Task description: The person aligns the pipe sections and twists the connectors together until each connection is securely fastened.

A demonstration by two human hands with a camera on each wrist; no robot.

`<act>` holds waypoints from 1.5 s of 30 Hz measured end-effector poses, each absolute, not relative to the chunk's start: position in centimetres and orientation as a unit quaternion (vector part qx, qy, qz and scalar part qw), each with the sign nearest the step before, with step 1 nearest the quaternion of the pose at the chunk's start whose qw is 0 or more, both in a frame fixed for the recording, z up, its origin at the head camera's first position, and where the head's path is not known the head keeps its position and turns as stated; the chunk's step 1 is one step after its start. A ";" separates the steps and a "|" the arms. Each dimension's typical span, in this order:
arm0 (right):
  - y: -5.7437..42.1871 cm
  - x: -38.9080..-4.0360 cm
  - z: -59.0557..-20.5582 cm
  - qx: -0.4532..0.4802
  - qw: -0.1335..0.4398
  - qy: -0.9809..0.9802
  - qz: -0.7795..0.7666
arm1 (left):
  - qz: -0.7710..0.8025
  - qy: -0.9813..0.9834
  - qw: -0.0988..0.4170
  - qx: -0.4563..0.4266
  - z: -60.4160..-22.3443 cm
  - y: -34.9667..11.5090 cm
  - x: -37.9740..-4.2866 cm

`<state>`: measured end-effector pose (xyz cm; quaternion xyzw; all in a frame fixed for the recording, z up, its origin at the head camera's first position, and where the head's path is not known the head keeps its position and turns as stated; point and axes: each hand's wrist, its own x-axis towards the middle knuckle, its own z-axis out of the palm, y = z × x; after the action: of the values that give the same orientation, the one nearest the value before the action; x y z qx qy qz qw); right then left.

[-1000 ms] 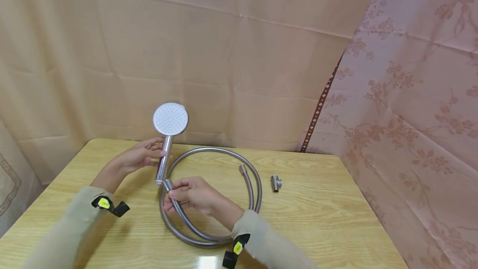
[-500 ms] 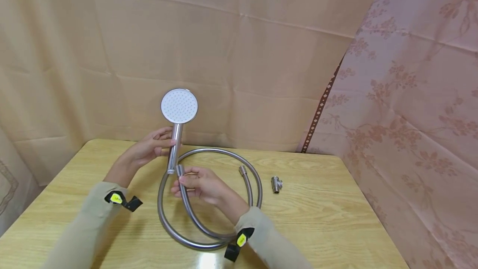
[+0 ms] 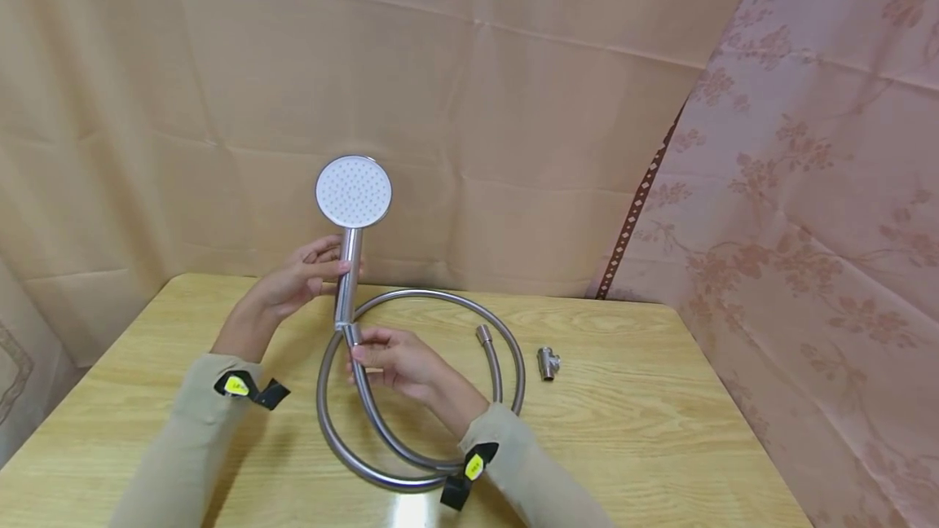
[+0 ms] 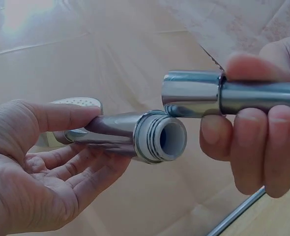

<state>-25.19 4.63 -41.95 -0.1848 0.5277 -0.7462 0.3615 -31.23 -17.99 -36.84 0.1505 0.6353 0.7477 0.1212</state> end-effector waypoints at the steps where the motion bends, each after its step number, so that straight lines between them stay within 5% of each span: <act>1: 4.6 -25.2 -42.0 -0.188 0.361 0.527 -0.746 | 0.751 0.632 0.120 0.150 -36.8 -17.9 -31.3; 32: 4.4 -25.4 -42.5 -0.152 0.359 0.547 -0.741 | 0.752 0.629 0.121 0.156 -36.4 -17.4 -31.2; 45: 4.3 -25.4 -43.0 -0.160 0.343 0.553 -0.742 | 0.734 0.623 0.173 0.208 -37.3 -18.2 -31.9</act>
<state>-25.39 4.29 -42.96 -0.1601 0.5528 -0.7423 0.3431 -31.86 -18.23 -37.33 0.2084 0.6225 0.7344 0.1726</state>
